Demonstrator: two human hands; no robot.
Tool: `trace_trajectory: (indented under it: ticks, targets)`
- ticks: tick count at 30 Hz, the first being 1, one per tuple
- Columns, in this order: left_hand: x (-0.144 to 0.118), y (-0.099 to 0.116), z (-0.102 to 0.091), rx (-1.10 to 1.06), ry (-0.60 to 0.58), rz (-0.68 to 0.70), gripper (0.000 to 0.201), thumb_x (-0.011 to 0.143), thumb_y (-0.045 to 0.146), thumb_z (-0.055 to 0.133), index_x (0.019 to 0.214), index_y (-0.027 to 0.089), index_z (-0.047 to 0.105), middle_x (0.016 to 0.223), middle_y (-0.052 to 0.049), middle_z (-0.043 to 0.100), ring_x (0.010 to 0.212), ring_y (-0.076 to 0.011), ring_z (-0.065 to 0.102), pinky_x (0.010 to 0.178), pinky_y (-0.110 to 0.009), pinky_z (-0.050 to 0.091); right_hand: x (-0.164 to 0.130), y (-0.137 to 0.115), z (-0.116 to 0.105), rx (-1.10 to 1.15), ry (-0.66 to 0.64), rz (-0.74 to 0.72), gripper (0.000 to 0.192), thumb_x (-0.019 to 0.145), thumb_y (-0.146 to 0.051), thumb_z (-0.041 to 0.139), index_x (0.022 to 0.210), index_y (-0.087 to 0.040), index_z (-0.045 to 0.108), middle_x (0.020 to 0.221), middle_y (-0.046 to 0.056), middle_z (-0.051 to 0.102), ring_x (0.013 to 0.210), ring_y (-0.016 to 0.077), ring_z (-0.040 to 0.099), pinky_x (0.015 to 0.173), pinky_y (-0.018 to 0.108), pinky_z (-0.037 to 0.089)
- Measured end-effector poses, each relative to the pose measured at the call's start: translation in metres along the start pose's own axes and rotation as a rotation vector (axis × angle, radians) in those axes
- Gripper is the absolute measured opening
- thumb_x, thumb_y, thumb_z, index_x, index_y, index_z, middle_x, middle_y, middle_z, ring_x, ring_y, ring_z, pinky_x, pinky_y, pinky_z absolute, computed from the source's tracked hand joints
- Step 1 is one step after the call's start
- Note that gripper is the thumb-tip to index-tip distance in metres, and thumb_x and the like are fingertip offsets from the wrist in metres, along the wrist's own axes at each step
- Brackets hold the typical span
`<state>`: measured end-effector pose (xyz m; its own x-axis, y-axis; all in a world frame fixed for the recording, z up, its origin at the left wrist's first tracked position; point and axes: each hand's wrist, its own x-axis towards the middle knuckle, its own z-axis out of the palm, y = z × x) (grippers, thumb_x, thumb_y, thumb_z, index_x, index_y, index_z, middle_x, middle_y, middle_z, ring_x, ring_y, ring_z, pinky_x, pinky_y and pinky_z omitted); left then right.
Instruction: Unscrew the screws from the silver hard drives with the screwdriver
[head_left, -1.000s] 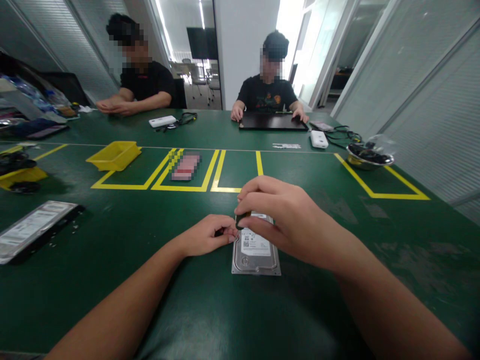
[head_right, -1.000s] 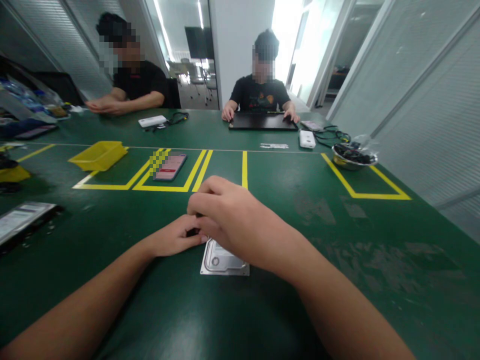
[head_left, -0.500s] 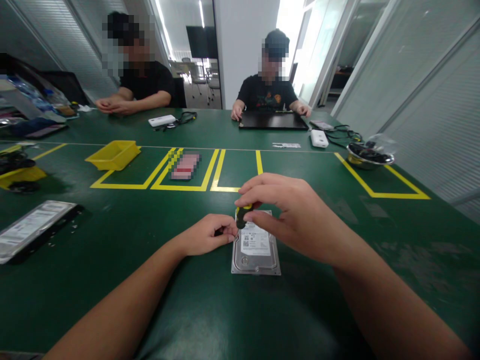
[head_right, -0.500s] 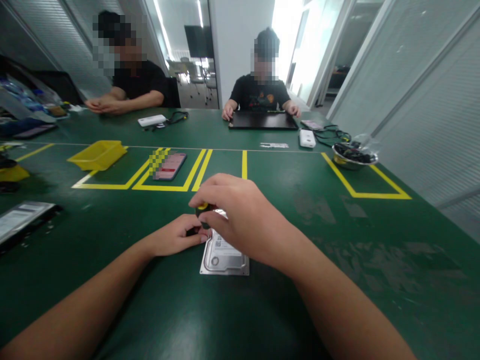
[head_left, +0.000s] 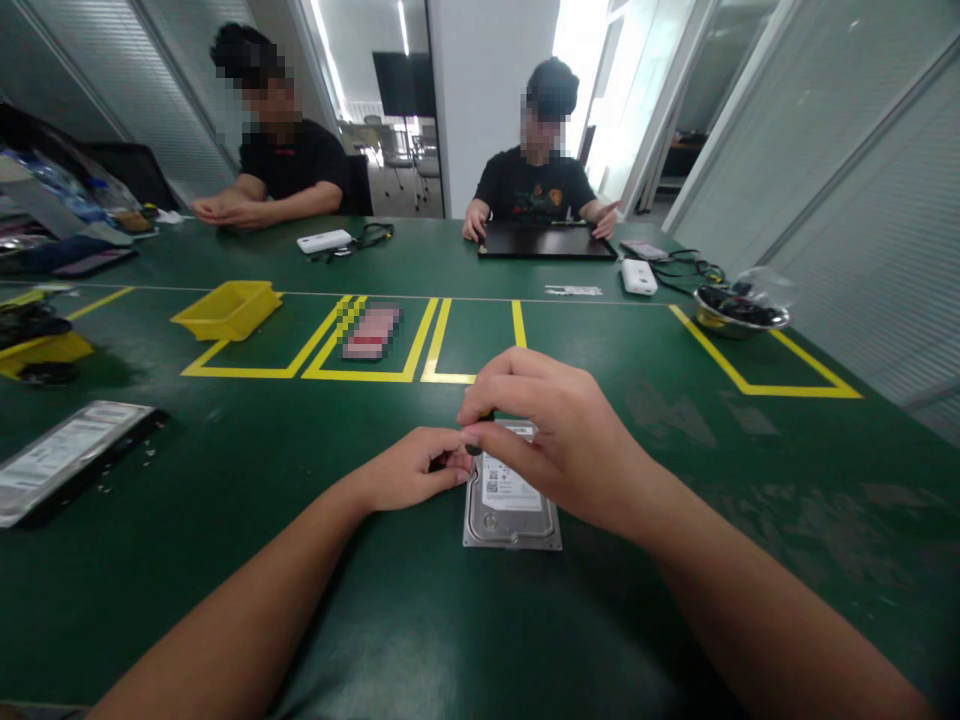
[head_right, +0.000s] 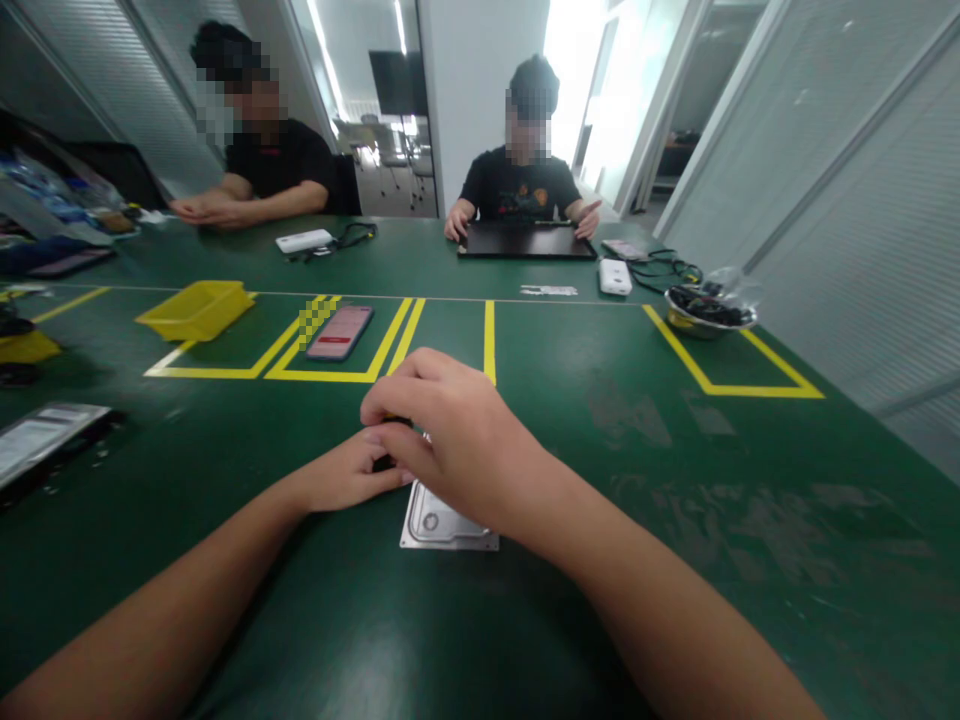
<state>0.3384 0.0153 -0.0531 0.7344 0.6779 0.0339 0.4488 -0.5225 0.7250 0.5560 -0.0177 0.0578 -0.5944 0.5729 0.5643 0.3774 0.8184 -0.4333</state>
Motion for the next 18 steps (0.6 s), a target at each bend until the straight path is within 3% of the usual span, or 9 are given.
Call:
trace_trajectory:
  ticks: [5,12,18]
  targets:
    - [-0.0004,-0.0001,-0.0005,0.020,0.006,-0.037,0.019,0.090,0.032,0.058,0.094,0.014,0.064,0.090,-0.003,0.064,0.081,-0.0178,0.057,0.073,-0.029,0.046,0.0003,0.0031,0.0049,0.004,0.058,-0.011,0.017,0.087,-0.010,0.065,0.103,-0.010,0.068,0.101,0.004,0.069,0.094,0.0134,0.061,0.085,0.024,0.046]
    - [-0.0009,0.0016,-0.0002,-0.018,0.030,-0.052,0.018,0.088,0.032,0.060,0.092,0.014,0.062,0.082,-0.001,0.061,0.076,-0.0157,0.055,0.069,-0.027,0.046,0.0016,0.0050,0.0071,0.070,0.054,-0.026,0.017,0.087,-0.005,0.058,0.100,-0.008,0.069,0.100,0.007,0.069,0.097,0.0141,0.061,0.089,0.026,0.047]
    - [-0.0002,-0.0004,-0.0010,0.019,0.017,-0.043,0.020,0.089,0.032,0.060,0.092,0.014,0.065,0.083,-0.002,0.062,0.077,-0.0160,0.055,0.068,-0.027,0.044,0.0009,0.0059,0.0092,0.069,0.067,0.007,0.010,0.087,-0.012,0.065,0.096,-0.012,0.067,0.097,0.005,0.065,0.095,0.0149,0.059,0.085,0.028,0.047]
